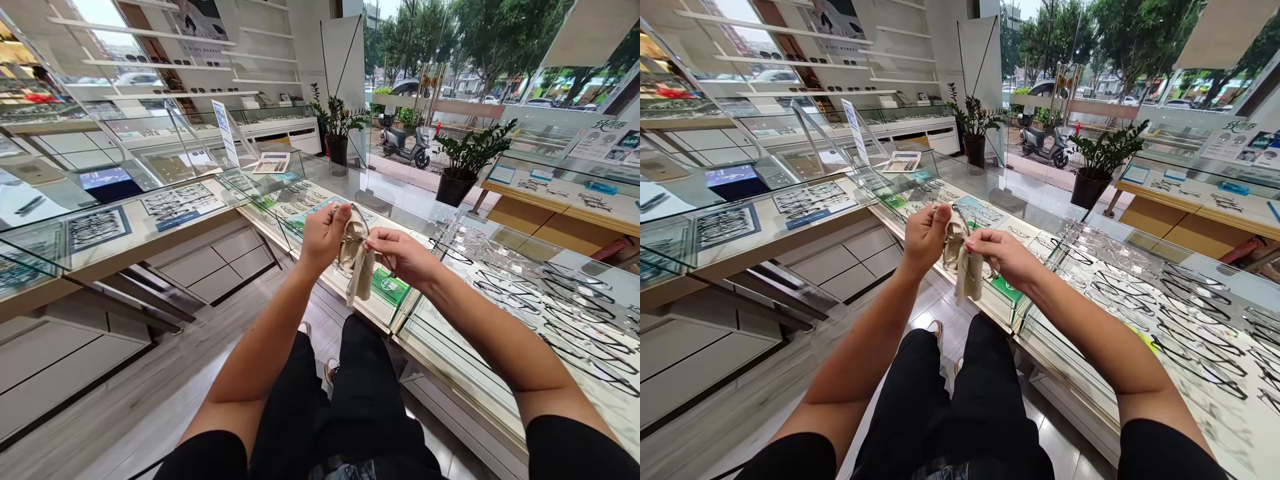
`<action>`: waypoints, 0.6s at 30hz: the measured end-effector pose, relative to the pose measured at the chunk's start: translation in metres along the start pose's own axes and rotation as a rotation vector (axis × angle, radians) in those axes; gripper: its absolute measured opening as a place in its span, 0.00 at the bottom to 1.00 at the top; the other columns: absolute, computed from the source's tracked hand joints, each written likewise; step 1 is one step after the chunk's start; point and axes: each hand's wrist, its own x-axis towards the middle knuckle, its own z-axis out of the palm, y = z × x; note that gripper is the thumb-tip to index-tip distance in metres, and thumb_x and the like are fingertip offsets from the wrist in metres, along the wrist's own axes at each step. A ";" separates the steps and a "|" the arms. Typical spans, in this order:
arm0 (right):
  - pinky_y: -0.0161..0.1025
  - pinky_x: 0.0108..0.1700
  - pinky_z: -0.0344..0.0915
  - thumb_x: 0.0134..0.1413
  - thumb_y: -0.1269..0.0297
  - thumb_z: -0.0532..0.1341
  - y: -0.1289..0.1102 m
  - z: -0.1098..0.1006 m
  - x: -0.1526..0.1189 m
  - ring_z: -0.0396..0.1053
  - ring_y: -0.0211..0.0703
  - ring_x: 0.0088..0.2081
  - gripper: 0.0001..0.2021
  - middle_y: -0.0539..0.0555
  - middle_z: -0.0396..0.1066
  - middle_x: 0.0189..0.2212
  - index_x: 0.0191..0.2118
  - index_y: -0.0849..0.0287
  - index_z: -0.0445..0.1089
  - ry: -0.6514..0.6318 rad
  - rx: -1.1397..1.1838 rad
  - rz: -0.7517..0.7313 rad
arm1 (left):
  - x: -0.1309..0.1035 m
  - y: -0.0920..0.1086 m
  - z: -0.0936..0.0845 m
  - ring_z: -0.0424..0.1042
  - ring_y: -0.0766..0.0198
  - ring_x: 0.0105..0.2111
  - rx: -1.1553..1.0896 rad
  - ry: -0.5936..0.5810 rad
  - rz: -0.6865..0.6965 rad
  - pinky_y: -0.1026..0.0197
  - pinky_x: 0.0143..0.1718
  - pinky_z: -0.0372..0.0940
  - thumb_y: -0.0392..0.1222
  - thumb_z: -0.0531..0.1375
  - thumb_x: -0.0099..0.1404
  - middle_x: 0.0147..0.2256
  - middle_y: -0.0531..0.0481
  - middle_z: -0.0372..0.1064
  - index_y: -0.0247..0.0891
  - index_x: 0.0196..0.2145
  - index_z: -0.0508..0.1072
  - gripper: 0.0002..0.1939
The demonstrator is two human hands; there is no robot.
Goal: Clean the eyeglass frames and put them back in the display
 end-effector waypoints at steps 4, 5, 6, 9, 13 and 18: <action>0.36 0.41 0.66 0.42 0.50 0.84 -0.012 -0.010 0.000 0.69 0.38 0.36 0.22 0.49 0.75 0.34 0.29 0.56 0.76 0.071 -0.009 -0.074 | 0.020 -0.013 -0.018 0.57 0.68 0.22 -0.062 0.030 -0.079 0.61 0.24 0.53 0.78 0.61 0.69 0.22 0.54 0.59 0.40 0.23 0.65 0.38; 0.37 0.43 0.68 0.43 0.50 0.84 -0.017 -0.013 -0.001 0.70 0.39 0.38 0.21 0.50 0.76 0.36 0.29 0.56 0.75 0.094 -0.012 -0.093 | 0.025 -0.017 -0.022 0.56 0.68 0.22 -0.090 0.060 -0.112 0.61 0.23 0.52 0.79 0.62 0.67 0.21 0.54 0.58 0.40 0.23 0.65 0.38; 0.37 0.45 0.70 0.43 0.51 0.84 -0.021 -0.016 -0.001 0.72 0.40 0.41 0.21 0.51 0.77 0.38 0.29 0.56 0.75 0.116 -0.011 -0.109 | 0.029 -0.022 -0.027 0.56 0.68 0.21 -0.115 0.092 -0.144 0.61 0.23 0.52 0.80 0.62 0.66 0.21 0.55 0.58 0.41 0.23 0.65 0.38; 0.42 0.55 0.74 0.42 0.52 0.84 -0.034 -0.026 -0.005 0.76 0.45 0.49 0.20 0.52 0.80 0.44 0.30 0.54 0.75 0.144 0.001 -0.127 | 0.042 -0.040 -0.038 0.56 0.69 0.21 -0.145 0.187 -0.219 0.61 0.23 0.53 0.80 0.63 0.65 0.22 0.55 0.57 0.41 0.24 0.66 0.37; 0.45 0.60 0.75 0.47 0.50 0.81 -0.047 -0.038 -0.008 0.79 0.46 0.50 0.18 0.52 0.82 0.47 0.34 0.53 0.77 0.144 -0.013 -0.149 | 0.063 -0.064 -0.049 0.54 0.68 0.22 -0.110 0.250 -0.257 0.61 0.24 0.50 0.78 0.62 0.67 0.22 0.56 0.56 0.41 0.26 0.66 0.36; 0.42 0.57 0.78 0.50 0.49 0.80 -0.053 -0.045 -0.010 0.80 0.44 0.49 0.17 0.52 0.82 0.46 0.36 0.53 0.78 0.142 -0.024 -0.180 | 0.105 -0.099 -0.057 0.57 0.67 0.25 0.002 0.297 -0.369 0.60 0.28 0.55 0.72 0.58 0.75 0.25 0.55 0.59 0.42 0.28 0.65 0.32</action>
